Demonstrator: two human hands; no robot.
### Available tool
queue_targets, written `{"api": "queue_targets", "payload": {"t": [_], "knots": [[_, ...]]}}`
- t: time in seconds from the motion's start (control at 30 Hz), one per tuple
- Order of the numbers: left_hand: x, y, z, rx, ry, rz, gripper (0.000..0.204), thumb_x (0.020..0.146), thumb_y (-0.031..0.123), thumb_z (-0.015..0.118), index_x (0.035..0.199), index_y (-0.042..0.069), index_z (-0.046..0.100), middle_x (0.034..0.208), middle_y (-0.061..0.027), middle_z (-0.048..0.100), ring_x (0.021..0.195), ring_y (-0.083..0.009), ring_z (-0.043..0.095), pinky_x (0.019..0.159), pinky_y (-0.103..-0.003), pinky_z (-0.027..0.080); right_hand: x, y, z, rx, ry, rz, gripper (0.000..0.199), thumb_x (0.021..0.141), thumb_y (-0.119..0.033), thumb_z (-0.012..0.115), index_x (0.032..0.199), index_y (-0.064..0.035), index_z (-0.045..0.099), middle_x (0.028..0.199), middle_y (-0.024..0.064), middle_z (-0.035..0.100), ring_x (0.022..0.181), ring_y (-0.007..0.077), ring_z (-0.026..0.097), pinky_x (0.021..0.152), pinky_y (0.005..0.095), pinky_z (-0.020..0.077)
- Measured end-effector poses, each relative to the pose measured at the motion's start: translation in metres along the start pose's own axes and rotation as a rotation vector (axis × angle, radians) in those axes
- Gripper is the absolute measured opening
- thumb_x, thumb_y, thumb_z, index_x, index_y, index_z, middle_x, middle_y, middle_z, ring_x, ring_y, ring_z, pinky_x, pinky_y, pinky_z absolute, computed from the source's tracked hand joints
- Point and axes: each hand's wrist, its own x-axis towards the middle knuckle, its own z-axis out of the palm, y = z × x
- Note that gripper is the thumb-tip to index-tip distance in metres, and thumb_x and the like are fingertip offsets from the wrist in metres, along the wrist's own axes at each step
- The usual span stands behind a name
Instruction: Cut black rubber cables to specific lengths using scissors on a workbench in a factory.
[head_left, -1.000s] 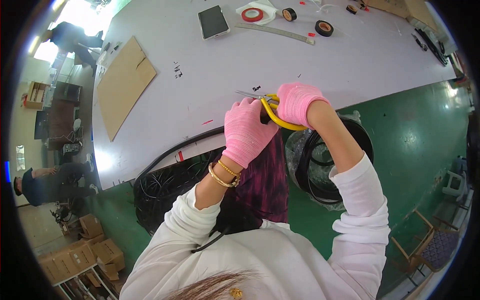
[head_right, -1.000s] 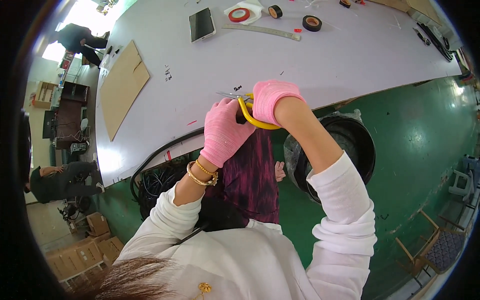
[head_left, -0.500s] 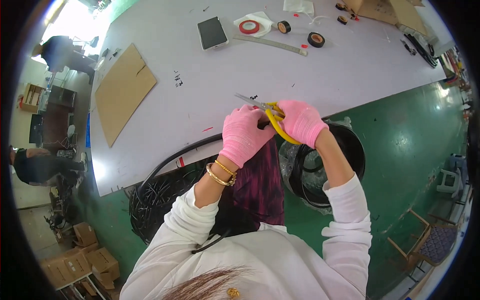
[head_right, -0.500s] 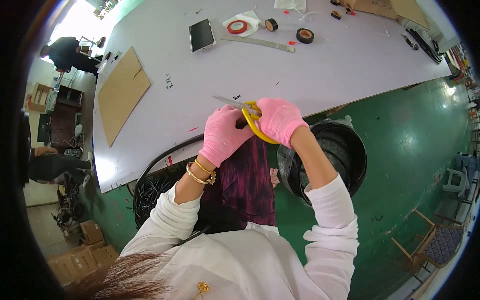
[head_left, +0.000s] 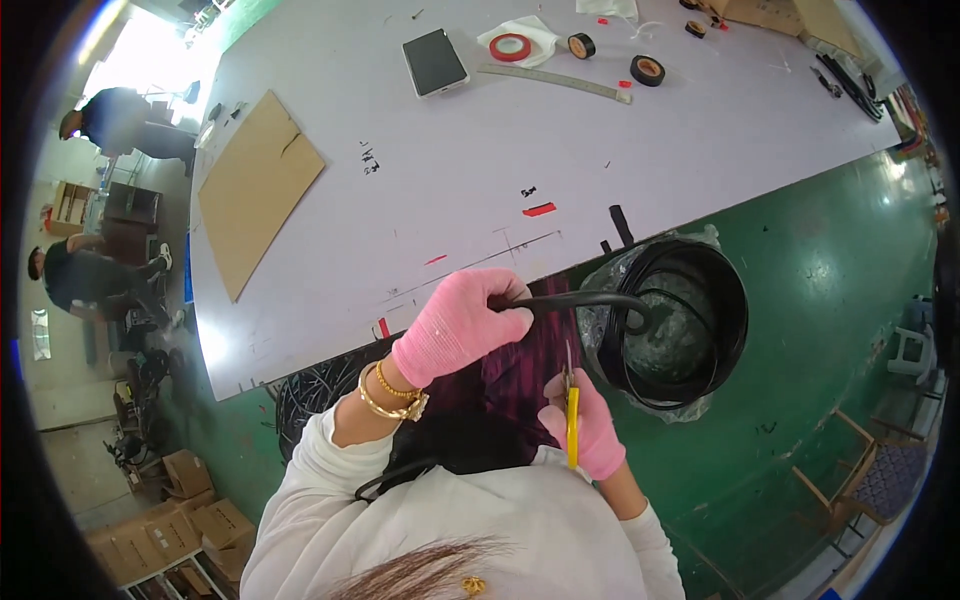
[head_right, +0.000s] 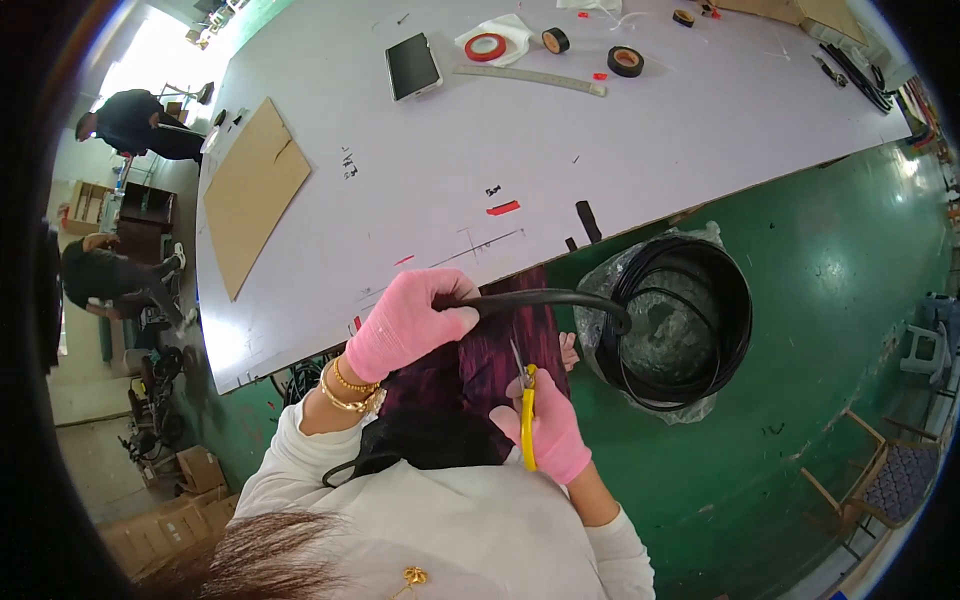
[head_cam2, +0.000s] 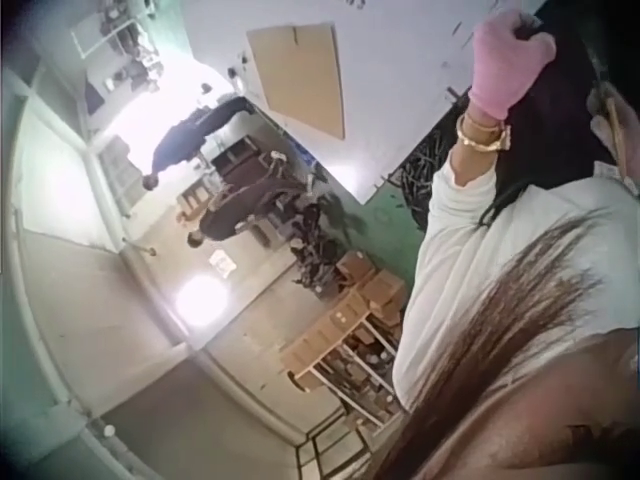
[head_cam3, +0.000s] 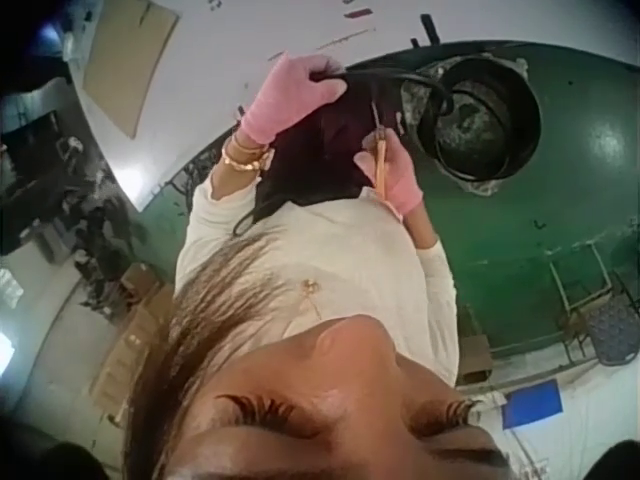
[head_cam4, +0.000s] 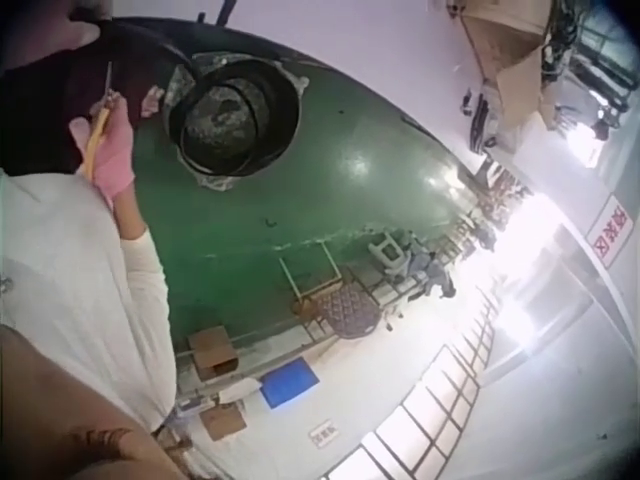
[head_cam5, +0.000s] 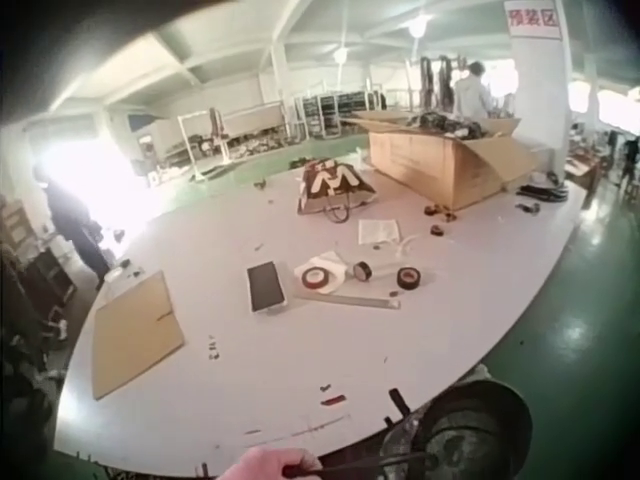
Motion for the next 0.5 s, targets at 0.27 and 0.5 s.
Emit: {"api": "queue_targets", "payload": {"t": [0.27,0.5], "knots": [[-0.018,-0.005,0.001,-0.072,-0.013,-0.020,0.012,0.075,0.006,0.064,0.085,-0.002,0.064,0.068,-0.0015,0.057,0.068,-0.0067,0.049,0.065,-0.025,0.046,0.018,0.002,0.029,-0.010,-0.029,-0.056,0.042,0.080,-0.024,0.077,0.096,-0.0031,0.044,0.085,0.0012,0.049,0.075,0.0123,0.043,0.071,0.0249,0.0423],[-0.020,-0.005,-0.006,-0.066,-0.020,-0.029,0.013,0.075,0.006,0.065,0.085,-0.002,0.064,0.068,-0.0023,0.057,0.068,-0.0078,0.050,0.065,-0.026,0.046,0.017,-0.013,0.033,-0.177,-0.029,-0.038,0.040,0.081,-0.026,0.076,0.091,-0.0031,0.045,0.082,0.0023,0.050,0.071,0.0121,0.041,0.067,0.0250,0.0414]]}}
